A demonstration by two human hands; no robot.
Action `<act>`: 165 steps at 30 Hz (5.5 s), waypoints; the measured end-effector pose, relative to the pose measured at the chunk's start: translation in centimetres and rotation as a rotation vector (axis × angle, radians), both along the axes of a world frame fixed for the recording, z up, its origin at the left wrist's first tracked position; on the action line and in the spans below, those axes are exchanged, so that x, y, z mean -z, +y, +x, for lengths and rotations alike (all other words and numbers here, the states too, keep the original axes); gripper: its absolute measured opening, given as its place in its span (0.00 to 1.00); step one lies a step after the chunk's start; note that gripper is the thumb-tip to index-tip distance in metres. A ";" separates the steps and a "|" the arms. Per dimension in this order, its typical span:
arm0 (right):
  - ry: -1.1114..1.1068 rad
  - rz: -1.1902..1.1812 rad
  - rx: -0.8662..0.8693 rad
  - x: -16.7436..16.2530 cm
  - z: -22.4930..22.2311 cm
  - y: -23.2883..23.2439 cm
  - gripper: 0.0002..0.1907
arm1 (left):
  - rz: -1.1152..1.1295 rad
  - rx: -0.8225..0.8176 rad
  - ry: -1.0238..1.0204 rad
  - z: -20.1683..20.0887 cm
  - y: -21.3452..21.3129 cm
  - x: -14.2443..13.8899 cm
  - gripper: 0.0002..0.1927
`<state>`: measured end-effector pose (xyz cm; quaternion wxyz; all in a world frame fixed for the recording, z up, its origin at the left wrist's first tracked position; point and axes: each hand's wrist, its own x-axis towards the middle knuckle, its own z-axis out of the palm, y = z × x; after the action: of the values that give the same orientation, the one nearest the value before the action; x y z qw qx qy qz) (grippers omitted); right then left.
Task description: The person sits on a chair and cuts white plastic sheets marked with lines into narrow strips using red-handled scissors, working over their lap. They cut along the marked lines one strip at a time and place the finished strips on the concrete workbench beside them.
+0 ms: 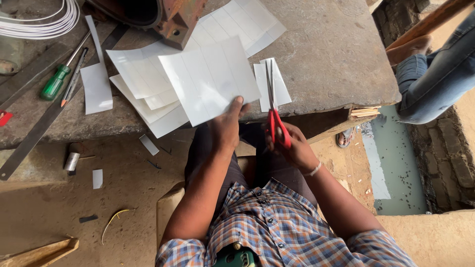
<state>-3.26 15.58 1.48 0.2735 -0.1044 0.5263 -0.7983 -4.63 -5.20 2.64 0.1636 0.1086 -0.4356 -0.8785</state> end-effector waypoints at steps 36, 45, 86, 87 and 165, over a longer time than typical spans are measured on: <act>0.083 0.146 -0.003 -1.5 3.3 0.5 0.22 | -0.169 0.024 -0.009 -1.4 4.0 0.0 0.15; 0.079 0.184 0.017 -0.8 3.5 0.9 0.19 | -0.250 0.042 -0.035 -1.1 3.8 -0.4 0.15; 0.048 -0.013 0.048 -1.1 0.8 0.1 0.21 | -0.420 -0.021 -0.012 3.0 2.2 -1.3 0.13; 0.044 -0.003 0.051 -1.0 0.8 0.0 0.21 | -0.419 -0.024 -0.013 2.9 2.2 -1.2 0.13; 0.107 0.129 0.026 -2.2 3.3 0.6 0.19 | -0.298 0.005 0.017 -0.6 4.1 -4.1 0.11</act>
<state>0.00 16.14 3.68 0.2406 -0.1222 0.5919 -0.7595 -5.21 -1.14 6.75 0.1795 0.0745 -0.5599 -0.8055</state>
